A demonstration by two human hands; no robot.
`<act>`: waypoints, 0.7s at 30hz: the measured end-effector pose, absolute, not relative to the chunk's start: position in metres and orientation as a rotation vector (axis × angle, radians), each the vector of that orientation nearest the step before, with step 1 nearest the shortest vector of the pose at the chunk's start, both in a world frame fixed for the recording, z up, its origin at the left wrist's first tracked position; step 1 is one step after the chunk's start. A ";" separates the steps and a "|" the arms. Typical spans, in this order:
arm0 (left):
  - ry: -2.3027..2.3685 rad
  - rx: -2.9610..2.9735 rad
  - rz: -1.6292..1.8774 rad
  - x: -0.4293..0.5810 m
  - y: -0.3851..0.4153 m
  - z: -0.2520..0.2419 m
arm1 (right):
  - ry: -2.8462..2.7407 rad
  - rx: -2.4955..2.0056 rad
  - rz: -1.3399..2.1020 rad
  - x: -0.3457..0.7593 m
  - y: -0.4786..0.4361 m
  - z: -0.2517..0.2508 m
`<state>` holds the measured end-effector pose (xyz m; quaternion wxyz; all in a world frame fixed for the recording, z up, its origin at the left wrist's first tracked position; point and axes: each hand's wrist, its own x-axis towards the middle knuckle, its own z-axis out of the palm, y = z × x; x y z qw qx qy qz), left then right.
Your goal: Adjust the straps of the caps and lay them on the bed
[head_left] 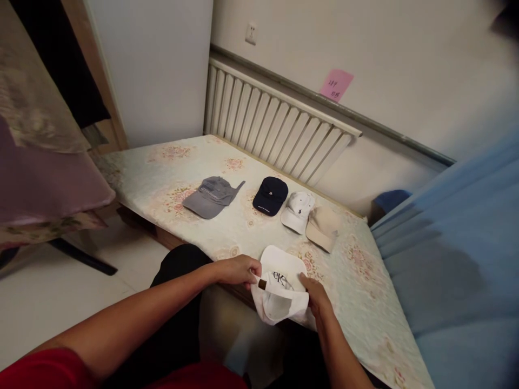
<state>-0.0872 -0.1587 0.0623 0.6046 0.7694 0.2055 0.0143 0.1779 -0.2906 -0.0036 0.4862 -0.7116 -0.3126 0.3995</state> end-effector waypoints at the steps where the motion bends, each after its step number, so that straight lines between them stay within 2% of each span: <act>1: 0.469 1.814 0.035 -0.088 -0.159 0.065 | -0.730 -1.713 0.973 0.173 -0.287 -0.004; 5: 0.441 2.006 0.066 -0.094 -0.156 0.072 | -0.629 -1.666 0.880 0.165 -0.275 0.009; 12: 0.616 2.428 0.196 -0.097 -0.150 0.075 | -0.669 -1.682 0.667 0.164 -0.269 0.072; 16: 0.729 2.688 0.490 -0.091 -0.170 0.085 | -0.841 -1.754 0.408 0.148 -0.270 0.098; 18: 0.703 2.704 0.606 -0.086 -0.184 0.091 | -0.930 -1.796 0.246 0.135 -0.270 0.107; 21: 0.451 2.534 0.538 -0.075 -0.194 0.088 | -1.020 -1.815 0.095 0.112 -0.275 0.119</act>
